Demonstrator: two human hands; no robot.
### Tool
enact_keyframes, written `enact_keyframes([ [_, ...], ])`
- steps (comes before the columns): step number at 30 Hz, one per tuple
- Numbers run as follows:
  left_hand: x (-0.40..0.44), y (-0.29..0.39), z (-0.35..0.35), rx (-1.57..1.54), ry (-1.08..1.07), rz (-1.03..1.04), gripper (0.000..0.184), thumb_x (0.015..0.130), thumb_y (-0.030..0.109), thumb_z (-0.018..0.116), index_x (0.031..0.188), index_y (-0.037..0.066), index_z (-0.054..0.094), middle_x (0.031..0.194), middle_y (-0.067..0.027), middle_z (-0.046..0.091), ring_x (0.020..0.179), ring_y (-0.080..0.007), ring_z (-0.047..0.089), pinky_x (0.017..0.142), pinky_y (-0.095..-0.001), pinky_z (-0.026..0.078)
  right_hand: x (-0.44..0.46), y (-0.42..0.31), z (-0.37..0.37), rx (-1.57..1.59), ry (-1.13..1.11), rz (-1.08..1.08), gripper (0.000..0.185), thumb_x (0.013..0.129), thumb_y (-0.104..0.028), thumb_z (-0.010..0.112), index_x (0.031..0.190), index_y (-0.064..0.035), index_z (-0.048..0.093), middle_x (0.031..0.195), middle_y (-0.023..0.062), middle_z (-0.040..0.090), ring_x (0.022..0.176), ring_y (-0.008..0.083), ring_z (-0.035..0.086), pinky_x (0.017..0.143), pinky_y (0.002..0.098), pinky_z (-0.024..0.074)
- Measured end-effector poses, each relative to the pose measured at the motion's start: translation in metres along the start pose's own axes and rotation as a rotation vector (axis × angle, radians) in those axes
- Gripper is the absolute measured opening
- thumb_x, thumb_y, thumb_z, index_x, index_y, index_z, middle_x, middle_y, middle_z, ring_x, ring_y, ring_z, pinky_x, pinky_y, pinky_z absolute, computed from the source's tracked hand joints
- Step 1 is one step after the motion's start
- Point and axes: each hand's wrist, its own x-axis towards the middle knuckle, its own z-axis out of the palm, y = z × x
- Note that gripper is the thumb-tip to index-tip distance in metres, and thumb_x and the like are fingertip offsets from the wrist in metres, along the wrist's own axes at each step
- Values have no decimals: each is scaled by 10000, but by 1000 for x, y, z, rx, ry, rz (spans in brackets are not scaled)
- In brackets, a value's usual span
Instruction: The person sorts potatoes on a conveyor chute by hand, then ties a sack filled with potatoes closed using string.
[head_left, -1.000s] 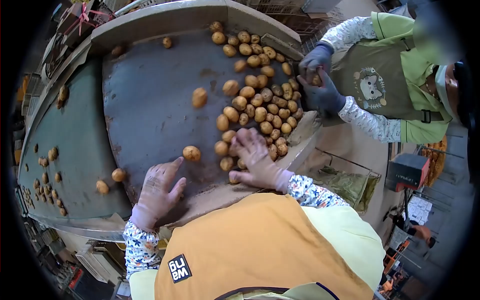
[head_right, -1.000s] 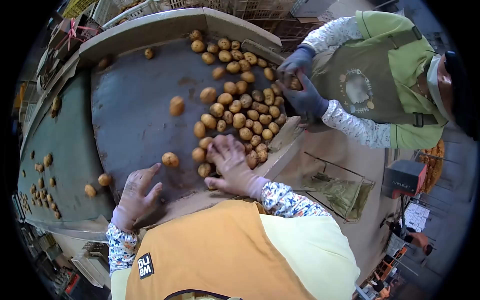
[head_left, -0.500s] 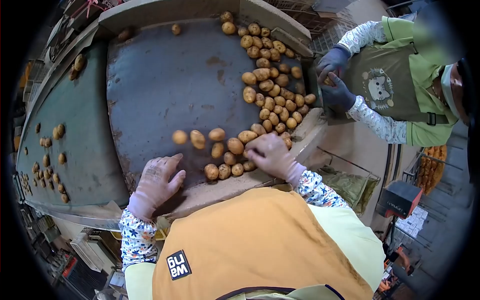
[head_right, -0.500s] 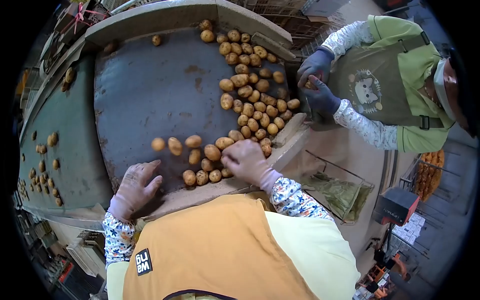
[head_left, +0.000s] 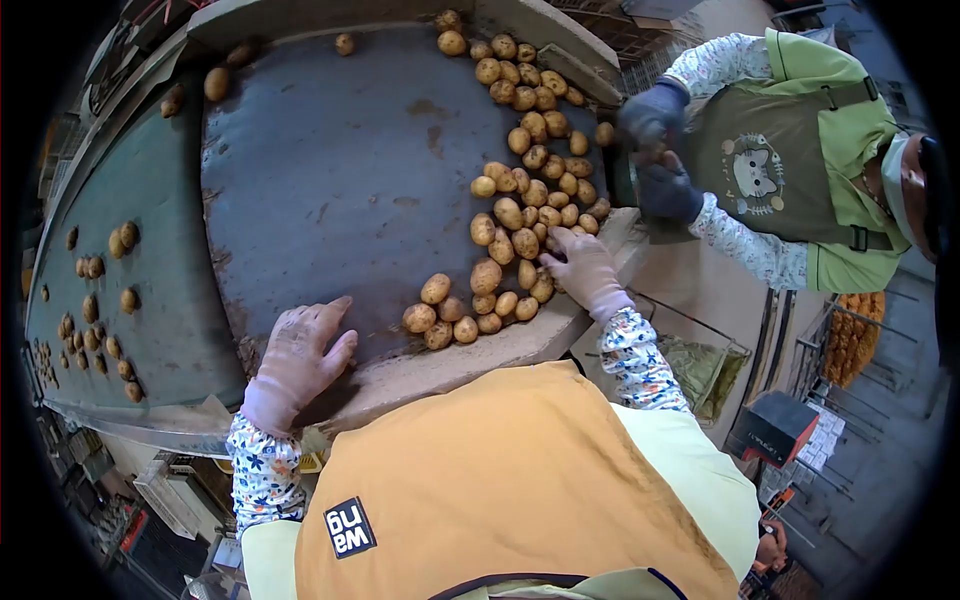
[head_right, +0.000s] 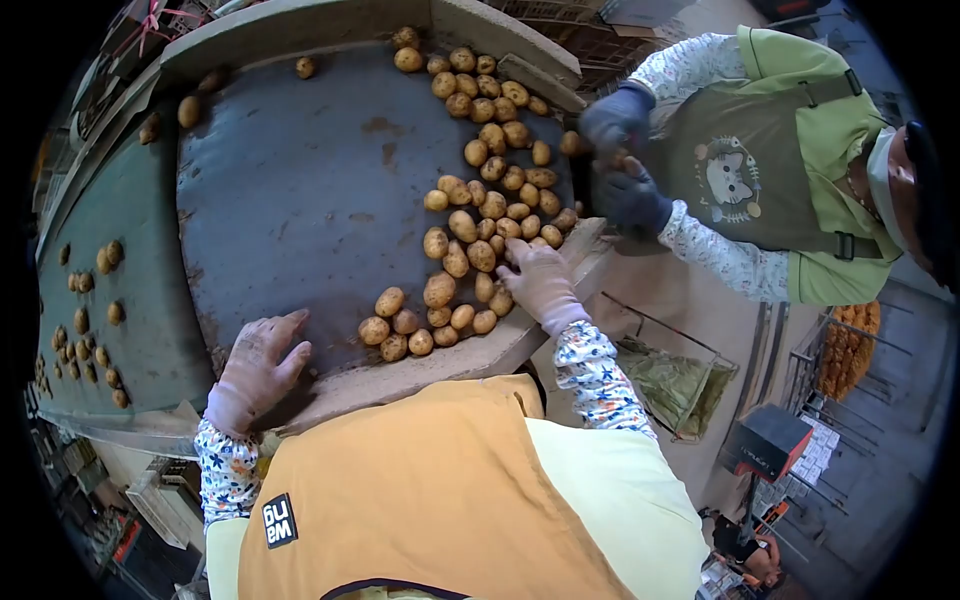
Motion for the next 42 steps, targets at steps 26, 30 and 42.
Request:
enact_keyframes([
  [26,-19,-11,-22,31,80,47,411,867,287,627,1205,58,573,1016,-140,640,994,-322,582,919,-418,431,150,-124,-186,-2,393,-648,633,903,-504,583,1288,-15,469,1207,261,549,1140,371,540,992,417,441],
  [30,-21,-9,-30,15,34,26,415,876,277,620,1221,54,566,1038,-142,638,1027,-324,570,936,-420,423,103,-128,-76,-123,-96,-464,718,920,-575,494,1429,-77,402,1434,261,394,1345,385,366,1119,457,291],
  [42,-29,-43,-45,-248,-527,175,406,880,272,582,1234,73,586,1162,-176,617,1111,-332,558,970,-423,424,-29,-142,-24,174,-344,-294,293,853,-252,643,1113,-116,657,888,122,662,876,270,650,763,376,516],
])
